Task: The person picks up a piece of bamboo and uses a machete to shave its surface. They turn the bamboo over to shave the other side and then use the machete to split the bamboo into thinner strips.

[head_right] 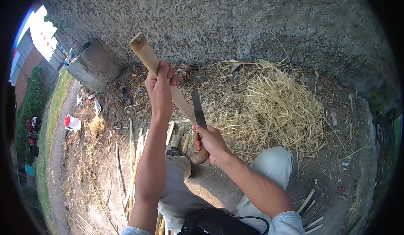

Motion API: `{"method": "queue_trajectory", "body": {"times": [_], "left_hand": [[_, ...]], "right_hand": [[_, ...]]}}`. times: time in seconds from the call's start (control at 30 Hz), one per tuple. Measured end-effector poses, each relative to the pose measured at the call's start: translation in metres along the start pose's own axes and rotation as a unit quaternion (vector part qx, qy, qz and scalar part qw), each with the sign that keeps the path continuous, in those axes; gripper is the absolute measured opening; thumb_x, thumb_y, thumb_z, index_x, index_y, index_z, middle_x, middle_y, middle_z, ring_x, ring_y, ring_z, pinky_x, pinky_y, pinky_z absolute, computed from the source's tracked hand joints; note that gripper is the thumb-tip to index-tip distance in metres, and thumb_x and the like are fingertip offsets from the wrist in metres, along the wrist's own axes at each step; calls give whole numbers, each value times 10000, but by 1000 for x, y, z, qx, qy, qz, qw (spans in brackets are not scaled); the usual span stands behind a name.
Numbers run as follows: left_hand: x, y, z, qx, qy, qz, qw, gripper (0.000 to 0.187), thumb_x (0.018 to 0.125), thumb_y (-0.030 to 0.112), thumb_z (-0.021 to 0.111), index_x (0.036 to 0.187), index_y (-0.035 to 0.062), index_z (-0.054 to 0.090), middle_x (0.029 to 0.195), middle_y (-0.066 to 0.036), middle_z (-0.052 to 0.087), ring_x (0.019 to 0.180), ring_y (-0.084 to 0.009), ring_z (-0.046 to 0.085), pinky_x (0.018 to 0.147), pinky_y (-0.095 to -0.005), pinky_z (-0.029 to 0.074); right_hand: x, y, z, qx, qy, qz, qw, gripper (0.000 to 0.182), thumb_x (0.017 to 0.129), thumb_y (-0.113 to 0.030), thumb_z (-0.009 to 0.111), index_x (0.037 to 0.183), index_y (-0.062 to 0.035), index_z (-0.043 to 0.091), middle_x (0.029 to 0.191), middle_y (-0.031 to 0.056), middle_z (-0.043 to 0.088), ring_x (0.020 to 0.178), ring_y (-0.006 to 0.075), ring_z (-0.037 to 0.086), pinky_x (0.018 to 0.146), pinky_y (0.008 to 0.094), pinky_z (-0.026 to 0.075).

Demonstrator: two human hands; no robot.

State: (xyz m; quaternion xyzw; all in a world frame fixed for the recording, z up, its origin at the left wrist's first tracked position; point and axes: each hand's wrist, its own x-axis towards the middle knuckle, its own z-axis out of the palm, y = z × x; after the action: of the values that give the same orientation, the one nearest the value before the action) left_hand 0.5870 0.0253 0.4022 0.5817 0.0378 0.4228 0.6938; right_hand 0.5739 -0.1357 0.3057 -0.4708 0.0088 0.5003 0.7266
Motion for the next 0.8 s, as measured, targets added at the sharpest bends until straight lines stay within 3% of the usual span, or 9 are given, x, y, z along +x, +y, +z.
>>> {"method": "queue_trajectory", "body": {"times": [0.2, 0.33, 0.43, 0.5, 0.67, 0.8], "left_hand": [[-3, -10, 4, 262, -25, 133, 955, 173, 1057, 189, 467, 929, 78, 434, 712, 11, 441, 565, -62, 442, 497, -234, 378], [-7, -24, 7, 214, -7, 150, 965, 219, 1062, 212, 452, 886, 88, 410, 632, 17, 394, 454, -51, 369, 395, -229, 295], [-18, -15, 15, 93, -17, 97, 991, 208, 1036, 175, 515, 864, 75, 455, 656, 24, 450, 518, -40, 372, 440, -219, 289], [-18, -15, 16, 94, -13, 113, 989, 244, 1042, 196, 499, 834, 84, 437, 631, 24, 425, 478, -37, 369, 406, -208, 266], [-20, -19, 21, 116, 10, 142, 983, 324, 1046, 246, 488, 775, 94, 395, 596, 12, 377, 412, -63, 370, 376, -224, 267], [-19, -18, 22, 114, 11, 139, 984, 328, 1044, 245, 495, 771, 95, 393, 586, 10, 381, 408, -63, 372, 374, -225, 268]], "right_hand": [[-13, 5, 17, 102, -4, 22, 995, 225, 1056, -296, 449, 1038, -96, 552, 692, -15, 502, 532, 91, 463, 475, 235, 401], [-10, 2, 9, 208, -26, 84, 974, 239, 1058, -319, 430, 993, -115, 536, 676, -38, 471, 511, 72, 424, 463, 227, 380], [-12, 0, 2, 228, -77, 95, 966, 245, 1058, -327, 430, 985, -113, 524, 678, -39, 456, 514, 63, 415, 469, 228, 382], [-14, 1, 0, 226, -102, 87, 965, 263, 1060, -338, 422, 990, -104, 520, 686, -25, 458, 531, 81, 427, 487, 246, 397], [-16, 6, 8, 236, -60, 81, 967, 243, 1061, -327, 430, 985, -107, 499, 694, -26, 449, 538, 68, 424, 484, 224, 391], [-18, 2, 4, 299, -108, 107, 942, 212, 1051, -309, 470, 973, -118, 518, 651, -51, 434, 512, 51, 415, 462, 210, 382]]}}
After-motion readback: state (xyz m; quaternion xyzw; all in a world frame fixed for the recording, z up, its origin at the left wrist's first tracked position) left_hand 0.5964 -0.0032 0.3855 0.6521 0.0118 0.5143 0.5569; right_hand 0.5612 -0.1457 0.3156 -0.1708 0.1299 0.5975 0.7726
